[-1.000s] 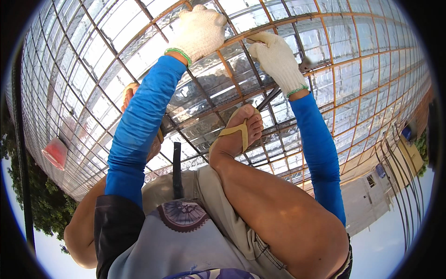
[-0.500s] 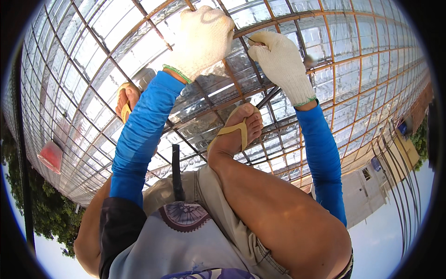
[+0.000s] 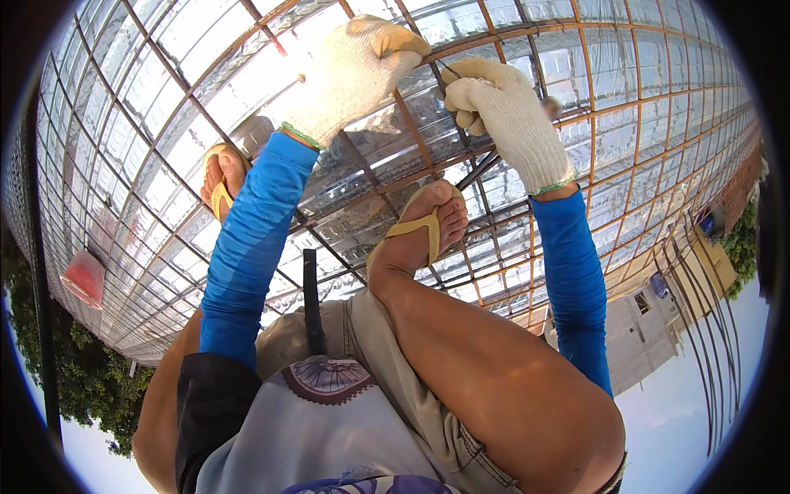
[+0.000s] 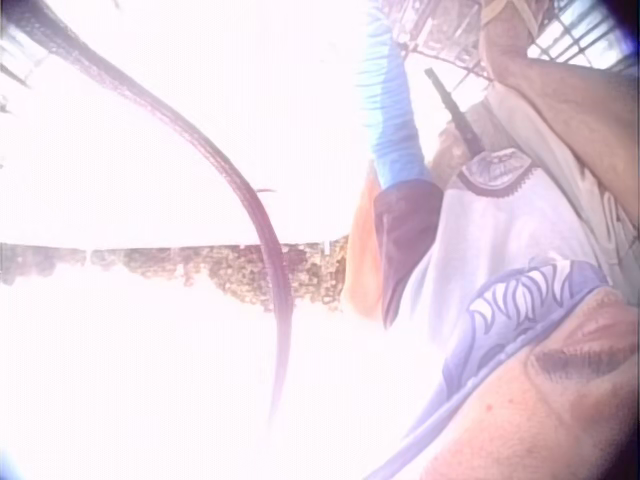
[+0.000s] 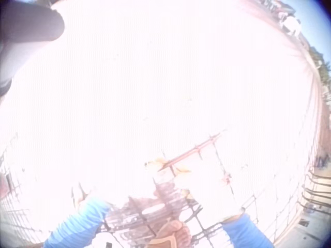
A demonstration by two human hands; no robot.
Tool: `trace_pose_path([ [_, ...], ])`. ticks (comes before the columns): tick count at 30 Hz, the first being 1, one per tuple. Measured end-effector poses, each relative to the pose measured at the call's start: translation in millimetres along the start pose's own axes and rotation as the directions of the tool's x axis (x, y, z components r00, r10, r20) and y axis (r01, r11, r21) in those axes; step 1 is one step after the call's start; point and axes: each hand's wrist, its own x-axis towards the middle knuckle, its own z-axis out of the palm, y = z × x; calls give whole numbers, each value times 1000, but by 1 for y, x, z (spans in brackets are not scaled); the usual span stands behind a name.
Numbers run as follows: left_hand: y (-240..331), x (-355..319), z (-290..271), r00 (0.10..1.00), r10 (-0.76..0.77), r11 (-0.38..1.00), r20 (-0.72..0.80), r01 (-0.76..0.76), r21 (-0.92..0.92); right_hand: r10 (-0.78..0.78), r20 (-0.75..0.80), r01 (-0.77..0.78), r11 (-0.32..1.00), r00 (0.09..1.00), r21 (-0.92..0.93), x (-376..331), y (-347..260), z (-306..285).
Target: The person uses pliers to twist and secure wire ties at the joints of a metal scaffolding grid. They repeatedly position the pliers, twist the wire, and move to the next joint to fasten the structure.
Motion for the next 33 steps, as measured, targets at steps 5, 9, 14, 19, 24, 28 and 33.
trace_pose_path([
  [5, -1, 3, 5, 998, 58, 998, -2, -58, 35, -11, -39, 15, 995, 999, 98, -2, 10, 7],
  [9, -4, 4, 12, 994, 101, 995, -46, -100, 30, -10, -10, 11, 997, 1000, 82, -3, 10, 2],
  [14, -6, -1, 36, 977, -7, 1000, -213, 3, -17, -410, -82, 294, 766, 908, -571, 2, 24, -6],
  [19, 10, -3, 28, 974, -67, 997, -218, 56, -54, -562, -334, 433, 814, 757, -387, -12, 13, -50],
  [24, -1, -3, 39, 962, -53, 996, -269, 33, -78, -353, -262, 301, 928, 898, -218, -16, 8, -93],
  [28, -9, -1, 39, 972, -35, 997, -231, 17, -76, -156, 89, 170, 969, 984, -180, -9, 6, -84],
  [33, -8, -3, 45, 959, -64, 994, -275, 36, -106, -207, 22, 205, 934, 978, -293, -12, -1, -49],
])
